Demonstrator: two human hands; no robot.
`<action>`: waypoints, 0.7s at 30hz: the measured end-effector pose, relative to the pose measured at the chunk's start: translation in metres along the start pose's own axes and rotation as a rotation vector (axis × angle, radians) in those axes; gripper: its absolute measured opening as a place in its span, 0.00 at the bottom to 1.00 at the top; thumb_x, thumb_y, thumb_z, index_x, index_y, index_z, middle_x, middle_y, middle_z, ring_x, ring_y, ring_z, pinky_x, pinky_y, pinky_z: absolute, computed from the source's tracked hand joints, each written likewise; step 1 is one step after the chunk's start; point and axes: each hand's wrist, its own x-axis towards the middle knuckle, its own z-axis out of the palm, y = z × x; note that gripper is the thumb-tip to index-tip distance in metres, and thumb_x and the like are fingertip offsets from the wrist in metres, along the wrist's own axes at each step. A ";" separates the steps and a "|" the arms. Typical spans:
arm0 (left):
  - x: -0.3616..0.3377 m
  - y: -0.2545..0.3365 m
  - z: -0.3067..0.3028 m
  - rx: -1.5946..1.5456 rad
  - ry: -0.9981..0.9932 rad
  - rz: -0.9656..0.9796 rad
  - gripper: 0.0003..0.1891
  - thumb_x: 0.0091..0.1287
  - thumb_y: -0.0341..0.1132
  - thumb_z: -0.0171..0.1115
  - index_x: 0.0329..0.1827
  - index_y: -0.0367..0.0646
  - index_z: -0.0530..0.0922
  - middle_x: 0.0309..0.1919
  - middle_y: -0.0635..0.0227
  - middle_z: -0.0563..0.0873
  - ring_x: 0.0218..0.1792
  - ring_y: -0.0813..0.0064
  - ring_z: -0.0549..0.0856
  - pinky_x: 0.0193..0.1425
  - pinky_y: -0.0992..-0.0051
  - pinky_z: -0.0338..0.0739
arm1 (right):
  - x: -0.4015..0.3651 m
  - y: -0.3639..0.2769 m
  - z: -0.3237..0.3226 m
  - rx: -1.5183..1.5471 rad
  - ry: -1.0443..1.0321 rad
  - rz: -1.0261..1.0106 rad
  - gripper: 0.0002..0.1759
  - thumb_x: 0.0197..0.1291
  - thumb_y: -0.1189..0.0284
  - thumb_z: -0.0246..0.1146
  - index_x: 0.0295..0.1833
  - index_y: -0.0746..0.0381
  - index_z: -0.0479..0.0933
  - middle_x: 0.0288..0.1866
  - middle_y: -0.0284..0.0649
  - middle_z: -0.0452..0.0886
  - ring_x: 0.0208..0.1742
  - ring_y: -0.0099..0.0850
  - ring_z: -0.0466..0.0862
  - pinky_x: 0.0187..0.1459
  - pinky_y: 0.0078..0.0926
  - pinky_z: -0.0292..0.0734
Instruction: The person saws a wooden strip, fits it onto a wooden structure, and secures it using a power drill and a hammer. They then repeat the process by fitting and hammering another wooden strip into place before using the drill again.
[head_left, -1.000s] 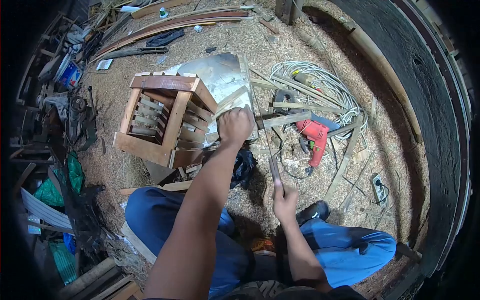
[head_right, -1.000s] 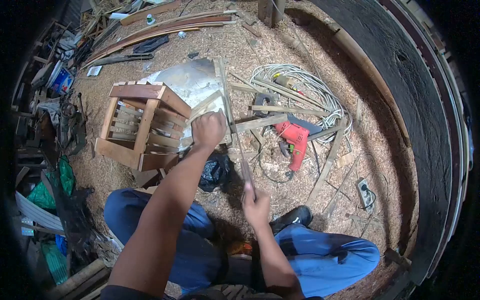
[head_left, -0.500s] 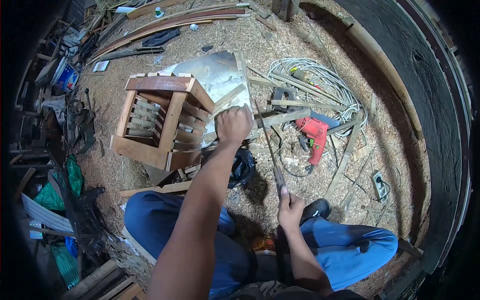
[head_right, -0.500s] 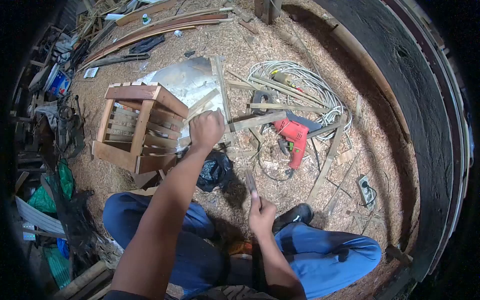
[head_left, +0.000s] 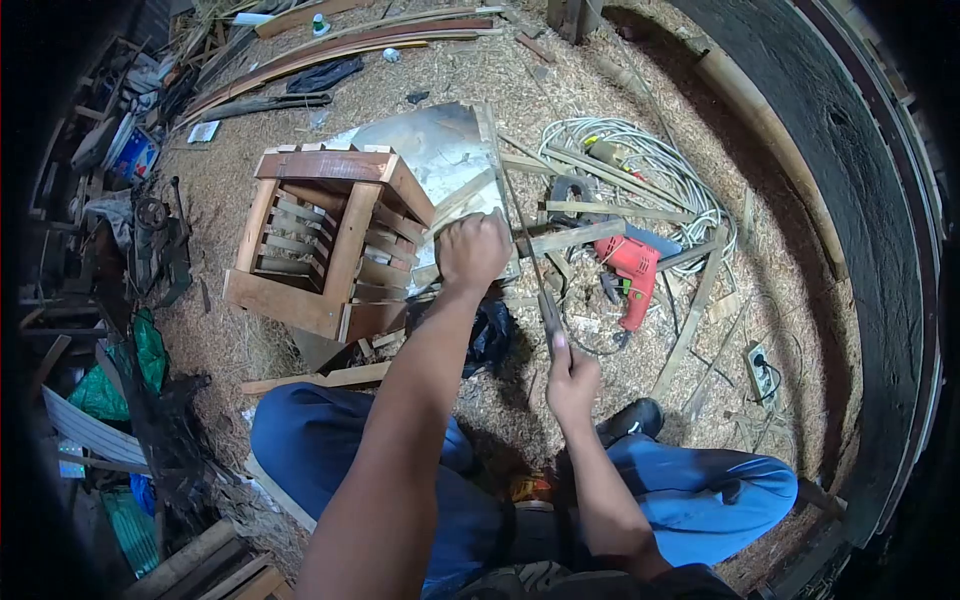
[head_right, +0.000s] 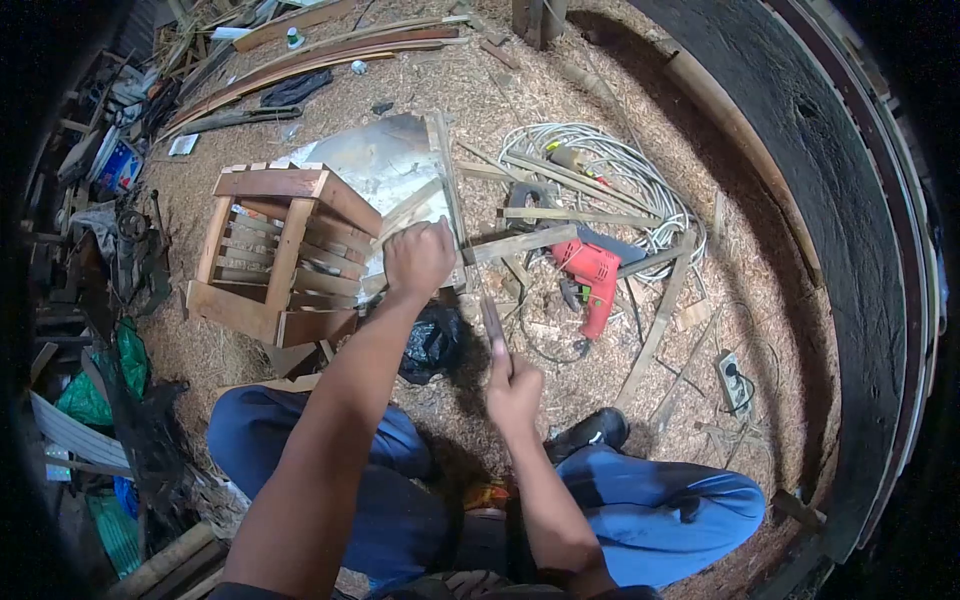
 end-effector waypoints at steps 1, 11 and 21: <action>-0.002 0.000 0.002 0.006 0.039 0.005 0.21 0.74 0.41 0.57 0.24 0.38 0.87 0.27 0.51 0.89 0.29 0.46 0.89 0.41 0.50 0.84 | 0.001 0.001 0.001 0.002 -0.002 0.002 0.32 0.78 0.61 0.60 0.20 0.70 0.72 0.12 0.38 0.64 0.19 0.22 0.64 0.21 0.39 0.57; 0.002 0.002 -0.002 0.005 -0.027 -0.029 0.22 0.74 0.41 0.57 0.25 0.38 0.87 0.29 0.50 0.90 0.32 0.46 0.89 0.44 0.49 0.83 | -0.013 0.010 -0.005 -0.048 -0.003 -0.044 0.30 0.78 0.62 0.60 0.22 0.71 0.74 0.13 0.35 0.67 0.18 0.22 0.67 0.21 0.36 0.61; -0.002 0.003 -0.002 0.004 -0.036 -0.034 0.22 0.75 0.42 0.56 0.26 0.38 0.88 0.30 0.50 0.90 0.32 0.45 0.89 0.47 0.49 0.82 | -0.025 0.014 -0.025 -0.047 -0.047 0.025 0.29 0.77 0.62 0.60 0.22 0.71 0.75 0.12 0.37 0.69 0.17 0.23 0.69 0.21 0.36 0.62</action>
